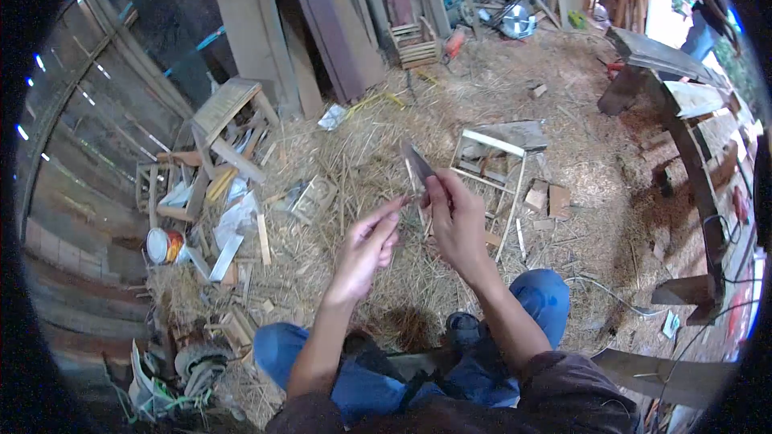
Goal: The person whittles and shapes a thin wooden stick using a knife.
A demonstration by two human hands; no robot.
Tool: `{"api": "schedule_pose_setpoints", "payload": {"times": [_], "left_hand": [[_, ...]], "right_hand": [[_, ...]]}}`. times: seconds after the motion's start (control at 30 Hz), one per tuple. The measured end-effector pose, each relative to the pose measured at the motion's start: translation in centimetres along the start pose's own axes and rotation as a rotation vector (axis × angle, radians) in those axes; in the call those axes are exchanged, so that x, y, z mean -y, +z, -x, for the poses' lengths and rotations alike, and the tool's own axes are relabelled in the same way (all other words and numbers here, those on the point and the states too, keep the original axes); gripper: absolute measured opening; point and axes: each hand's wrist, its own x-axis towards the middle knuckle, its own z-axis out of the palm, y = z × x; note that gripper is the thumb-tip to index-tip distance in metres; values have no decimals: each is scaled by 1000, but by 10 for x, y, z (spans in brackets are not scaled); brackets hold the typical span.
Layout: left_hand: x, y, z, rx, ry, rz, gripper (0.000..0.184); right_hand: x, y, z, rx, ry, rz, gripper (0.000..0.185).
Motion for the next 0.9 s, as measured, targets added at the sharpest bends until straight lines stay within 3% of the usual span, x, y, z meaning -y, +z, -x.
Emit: {"api": "schedule_pose_setpoints", "payload": {"times": [0.17,0.3,0.33,0.4,0.5,0.57,0.83,0.9], "left_hand": [[50,-36,16,9,79,12,40],[53,-49,32,-15,185,-157,36],[51,-50,35,-27,246,-204,36],[48,-55,35,-76,213,-152,36],[42,-65,32,-127,72,-141,36],[40,-64,26,-97,149,-132,36],[49,-57,5,-55,144,-76,37],[47,-49,3,-46,179,-98,39]], "right_hand": [[-9,9,20,139,-136,159,12],[3,8,18,149,2,124,12],[2,16,22,172,-62,154,12],[-1,28,28,226,-208,227,12],[4,30,21,228,-127,220,12],[-2,28,11,212,-28,190,13],[-15,25,12,194,-131,289,14],[-17,20,8,149,-60,258,14]]}}
